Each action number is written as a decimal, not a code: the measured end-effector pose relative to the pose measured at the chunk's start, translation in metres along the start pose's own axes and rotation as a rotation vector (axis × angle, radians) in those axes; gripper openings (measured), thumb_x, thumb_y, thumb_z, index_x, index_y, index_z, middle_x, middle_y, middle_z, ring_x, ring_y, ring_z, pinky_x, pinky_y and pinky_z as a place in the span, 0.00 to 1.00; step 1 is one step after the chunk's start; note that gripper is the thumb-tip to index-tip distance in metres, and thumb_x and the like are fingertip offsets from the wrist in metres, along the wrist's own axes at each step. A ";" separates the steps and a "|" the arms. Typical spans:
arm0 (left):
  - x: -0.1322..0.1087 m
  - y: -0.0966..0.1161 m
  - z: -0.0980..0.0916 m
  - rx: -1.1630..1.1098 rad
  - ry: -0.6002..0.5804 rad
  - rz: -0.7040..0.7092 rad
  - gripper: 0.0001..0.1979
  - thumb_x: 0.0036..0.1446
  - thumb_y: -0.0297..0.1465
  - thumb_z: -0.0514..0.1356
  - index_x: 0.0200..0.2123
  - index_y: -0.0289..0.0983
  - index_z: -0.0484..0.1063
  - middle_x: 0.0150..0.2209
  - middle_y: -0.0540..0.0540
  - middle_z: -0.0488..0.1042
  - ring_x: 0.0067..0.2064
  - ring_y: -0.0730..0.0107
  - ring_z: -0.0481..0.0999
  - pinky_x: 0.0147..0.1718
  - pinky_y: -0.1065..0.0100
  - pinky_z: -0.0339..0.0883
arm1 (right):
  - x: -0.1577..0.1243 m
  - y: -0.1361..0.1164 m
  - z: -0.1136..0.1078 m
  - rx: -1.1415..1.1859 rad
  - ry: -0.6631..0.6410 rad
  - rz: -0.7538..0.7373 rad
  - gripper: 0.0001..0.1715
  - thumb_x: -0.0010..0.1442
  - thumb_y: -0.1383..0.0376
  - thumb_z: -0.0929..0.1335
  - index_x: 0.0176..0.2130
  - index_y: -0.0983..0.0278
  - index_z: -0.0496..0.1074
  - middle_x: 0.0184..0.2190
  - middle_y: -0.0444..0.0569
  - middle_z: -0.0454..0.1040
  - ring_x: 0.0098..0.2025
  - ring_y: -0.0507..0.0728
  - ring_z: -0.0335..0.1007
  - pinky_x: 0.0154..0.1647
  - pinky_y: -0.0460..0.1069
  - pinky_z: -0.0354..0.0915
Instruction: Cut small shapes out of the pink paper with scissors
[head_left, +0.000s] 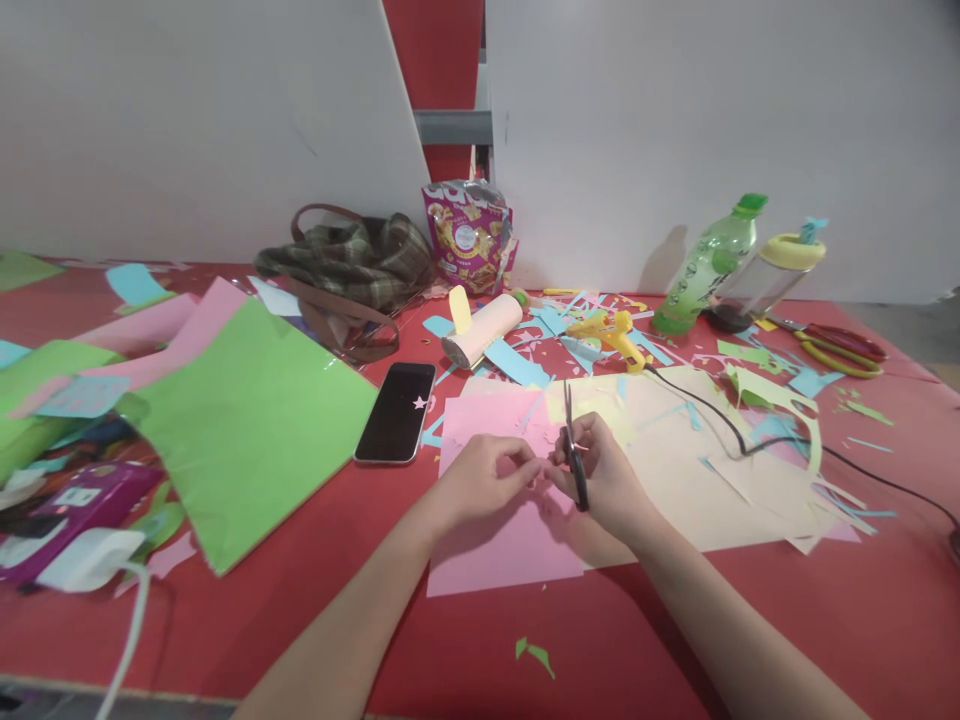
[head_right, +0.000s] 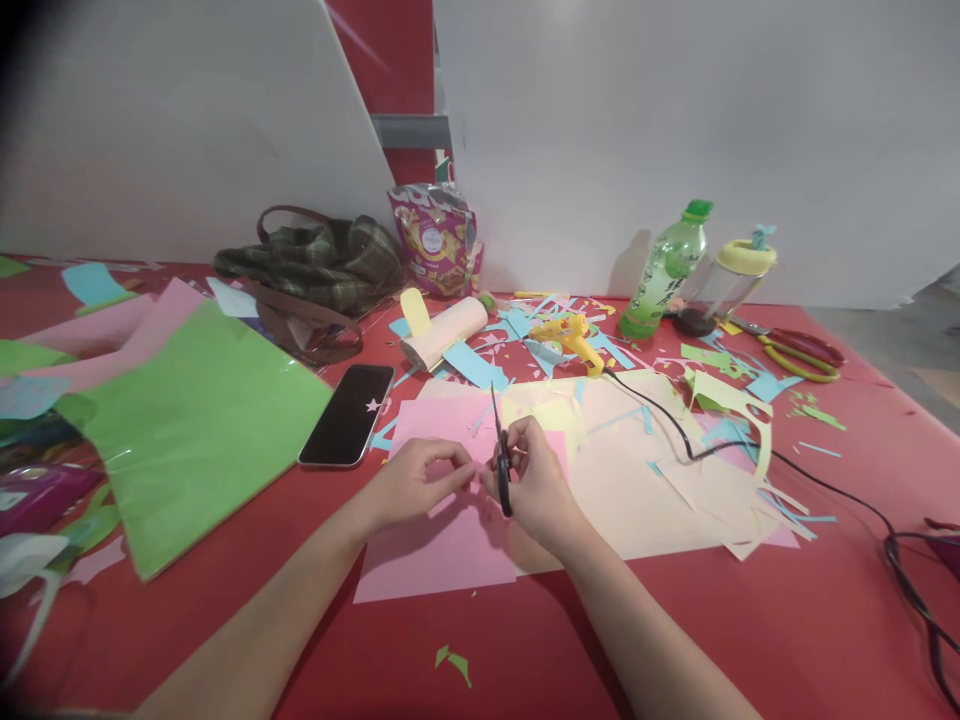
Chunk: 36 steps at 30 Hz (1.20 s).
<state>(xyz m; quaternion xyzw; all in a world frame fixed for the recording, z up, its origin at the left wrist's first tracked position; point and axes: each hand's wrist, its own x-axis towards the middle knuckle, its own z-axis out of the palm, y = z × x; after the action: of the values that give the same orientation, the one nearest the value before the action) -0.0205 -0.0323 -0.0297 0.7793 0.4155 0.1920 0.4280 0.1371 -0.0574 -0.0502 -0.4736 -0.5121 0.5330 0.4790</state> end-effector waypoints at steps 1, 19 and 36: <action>0.000 0.000 0.000 -0.006 -0.005 -0.005 0.14 0.54 0.35 0.47 0.25 0.35 0.68 0.26 0.48 0.71 0.29 0.73 0.68 0.29 0.73 0.60 | 0.000 -0.001 0.000 0.003 0.001 0.003 0.19 0.43 0.76 0.65 0.29 0.59 0.52 0.24 0.38 0.61 0.24 0.48 0.59 0.25 0.45 0.58; -0.002 0.009 0.001 -0.210 0.067 -0.077 0.14 0.53 0.36 0.49 0.21 0.34 0.64 0.21 0.51 0.68 0.25 0.76 0.67 0.28 0.73 0.61 | 0.001 -0.007 0.000 0.178 0.033 0.025 0.18 0.43 0.74 0.68 0.27 0.60 0.53 0.23 0.36 0.62 0.24 0.47 0.59 0.26 0.44 0.57; -0.002 0.004 0.006 -0.173 0.063 -0.063 0.15 0.53 0.37 0.48 0.22 0.34 0.65 0.23 0.49 0.69 0.28 0.73 0.68 0.29 0.72 0.61 | 0.000 -0.009 0.001 0.184 0.033 0.059 0.19 0.43 0.71 0.69 0.27 0.60 0.53 0.22 0.36 0.62 0.24 0.47 0.59 0.25 0.44 0.58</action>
<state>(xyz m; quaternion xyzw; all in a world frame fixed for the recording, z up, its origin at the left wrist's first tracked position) -0.0156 -0.0378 -0.0294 0.7194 0.4349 0.2381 0.4864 0.1366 -0.0574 -0.0415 -0.4514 -0.4388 0.5838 0.5128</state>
